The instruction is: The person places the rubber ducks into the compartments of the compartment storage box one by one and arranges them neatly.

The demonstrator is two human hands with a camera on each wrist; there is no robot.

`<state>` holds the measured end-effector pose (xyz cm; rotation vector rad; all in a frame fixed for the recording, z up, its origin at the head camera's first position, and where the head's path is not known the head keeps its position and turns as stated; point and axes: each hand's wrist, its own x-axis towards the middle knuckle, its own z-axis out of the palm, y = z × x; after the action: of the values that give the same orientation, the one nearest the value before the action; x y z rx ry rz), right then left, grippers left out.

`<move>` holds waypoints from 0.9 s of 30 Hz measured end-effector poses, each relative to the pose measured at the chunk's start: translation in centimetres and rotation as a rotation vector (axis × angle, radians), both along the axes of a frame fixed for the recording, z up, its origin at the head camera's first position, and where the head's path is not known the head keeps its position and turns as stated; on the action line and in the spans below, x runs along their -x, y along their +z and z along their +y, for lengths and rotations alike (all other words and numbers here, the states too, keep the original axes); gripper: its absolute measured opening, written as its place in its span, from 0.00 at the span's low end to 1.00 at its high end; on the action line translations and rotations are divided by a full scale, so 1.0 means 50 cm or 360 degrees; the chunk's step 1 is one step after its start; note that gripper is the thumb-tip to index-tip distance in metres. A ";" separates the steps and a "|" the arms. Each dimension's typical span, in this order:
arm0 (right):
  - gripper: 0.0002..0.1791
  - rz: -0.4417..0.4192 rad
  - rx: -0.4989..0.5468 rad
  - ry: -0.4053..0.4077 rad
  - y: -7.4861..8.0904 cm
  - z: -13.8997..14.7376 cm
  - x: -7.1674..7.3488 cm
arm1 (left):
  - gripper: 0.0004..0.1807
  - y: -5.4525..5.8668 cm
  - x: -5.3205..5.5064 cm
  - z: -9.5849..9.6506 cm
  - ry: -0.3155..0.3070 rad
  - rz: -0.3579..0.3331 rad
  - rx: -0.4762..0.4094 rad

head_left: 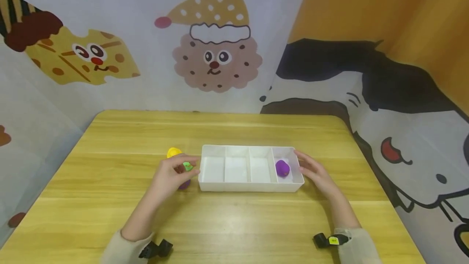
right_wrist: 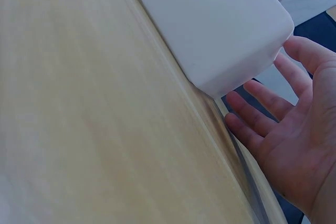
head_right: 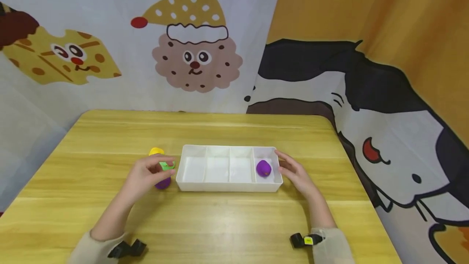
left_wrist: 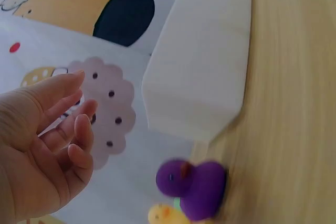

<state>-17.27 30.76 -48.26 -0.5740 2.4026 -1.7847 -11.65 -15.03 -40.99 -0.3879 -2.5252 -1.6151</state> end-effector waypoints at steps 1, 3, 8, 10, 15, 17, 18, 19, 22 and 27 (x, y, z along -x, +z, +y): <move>0.28 0.0003 0.0001 -0.0001 0.000 0.000 0.000 | 0.15 -0.002 -0.001 -0.007 0.0016 0.0004 0.0002; 0.27 0.0021 -0.0001 0.0009 0.000 0.002 -0.001 | 0.14 -0.006 -0.002 -0.019 0.0041 0.0012 0.0004; 0.28 0.0018 -0.0013 0.0008 0.000 0.004 -0.002 | 0.13 -0.017 -0.005 -0.044 0.0060 -0.0012 0.0036; 0.28 0.0012 -0.0012 0.0006 0.001 0.003 -0.002 | 0.13 -0.023 -0.007 -0.053 0.0062 -0.0038 0.0070; 0.28 0.0026 0.0020 0.0034 0.004 0.000 -0.003 | 0.16 -0.040 -0.010 -0.072 0.0070 -0.0109 0.0157; 0.27 0.0032 0.0032 0.0039 0.004 0.000 -0.003 | 0.17 -0.046 -0.011 -0.079 0.0061 -0.0135 0.0175; 0.27 0.0034 0.0035 0.0040 0.004 0.000 -0.003 | 0.17 -0.048 -0.011 -0.082 0.0057 -0.0146 0.0182; 0.27 0.0030 0.0042 0.0037 0.004 0.000 -0.003 | 0.17 -0.050 -0.011 -0.084 0.0048 -0.0152 0.0193; 0.27 0.0041 0.0042 0.0044 0.001 0.001 -0.002 | 0.17 -0.057 -0.010 -0.091 0.0022 -0.0162 0.0234; 0.27 0.0048 0.0040 0.0051 0.000 0.002 -0.001 | 0.17 -0.070 -0.007 -0.101 -0.0028 -0.0183 0.0285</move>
<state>-17.23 30.87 -48.24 -0.6428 2.3796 -1.8087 -11.29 -20.09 -44.49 -0.3449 -2.7708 -1.4613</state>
